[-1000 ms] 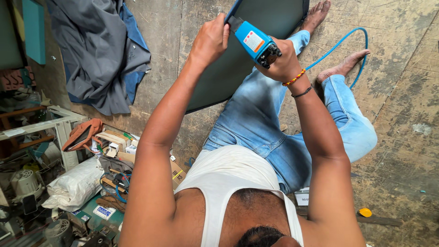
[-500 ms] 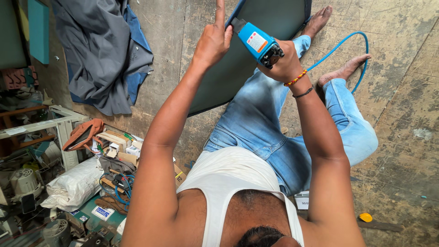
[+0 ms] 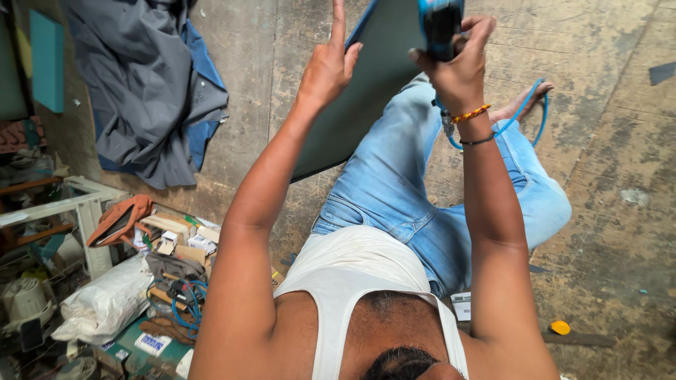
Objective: The person sits on the floor and uses a pneumatic staple gun to attach blue fabric to the edges of a rectangular board. They repeatedly fold the fabric over the edges and fire staples to secure it, working along the perimeter.
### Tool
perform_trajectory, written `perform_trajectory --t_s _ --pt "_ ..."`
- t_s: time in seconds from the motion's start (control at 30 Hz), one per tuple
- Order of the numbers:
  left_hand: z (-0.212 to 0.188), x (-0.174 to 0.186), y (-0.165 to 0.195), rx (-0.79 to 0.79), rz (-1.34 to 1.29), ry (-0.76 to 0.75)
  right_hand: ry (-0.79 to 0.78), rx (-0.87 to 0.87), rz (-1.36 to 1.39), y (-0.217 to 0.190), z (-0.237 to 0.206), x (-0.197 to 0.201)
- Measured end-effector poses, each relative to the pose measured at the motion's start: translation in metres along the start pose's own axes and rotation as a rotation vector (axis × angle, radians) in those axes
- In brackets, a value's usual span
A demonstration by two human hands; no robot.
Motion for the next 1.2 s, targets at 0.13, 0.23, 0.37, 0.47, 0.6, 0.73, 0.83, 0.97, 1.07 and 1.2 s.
perform_trajectory --t_s 0.13,0.23,0.37,0.47,0.6,0.73,0.83,0.97,1.07,1.2 --pt "-0.012 -0.001 0.028 -0.071 0.066 0.032 0.02 0.01 0.153 -0.007 0.016 0.016" --pt "-0.011 0.007 0.052 -0.138 0.144 0.131 0.067 0.133 0.089 -0.021 0.028 0.022" --pt "0.025 0.023 0.08 -0.134 0.142 0.276 0.204 0.126 -0.174 -0.028 0.055 0.014" --pt "0.049 0.034 0.097 -0.07 0.149 0.363 0.312 0.019 -0.287 -0.034 0.076 0.002" --pt "0.053 0.047 0.104 -0.019 0.088 0.422 0.353 -0.06 -0.404 -0.05 0.096 -0.018" --pt "0.047 0.058 0.11 -0.091 0.061 0.525 0.411 -0.091 -0.455 -0.056 0.096 -0.035" --pt "0.046 0.058 0.114 -0.125 0.086 0.542 0.441 -0.116 -0.44 -0.051 0.096 -0.042" --pt "0.043 0.058 0.115 -0.116 0.109 0.552 0.394 -0.044 -0.446 -0.057 0.1 -0.047" --pt "0.039 0.061 0.117 -0.132 0.113 0.591 0.339 0.121 -0.498 -0.075 0.104 -0.051" --pt "0.039 0.06 0.121 -0.172 0.193 0.582 0.338 -0.061 -0.264 -0.059 0.102 -0.042"
Point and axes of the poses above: each hand's wrist, its own z-axis towards the middle knuckle, its own x-axis out of the back of the hand, y = z × x, the point moved 9 cm from there along z, towards the middle knuckle, and after that the axes turned 15 degrees about z, right-handed, at the moved point
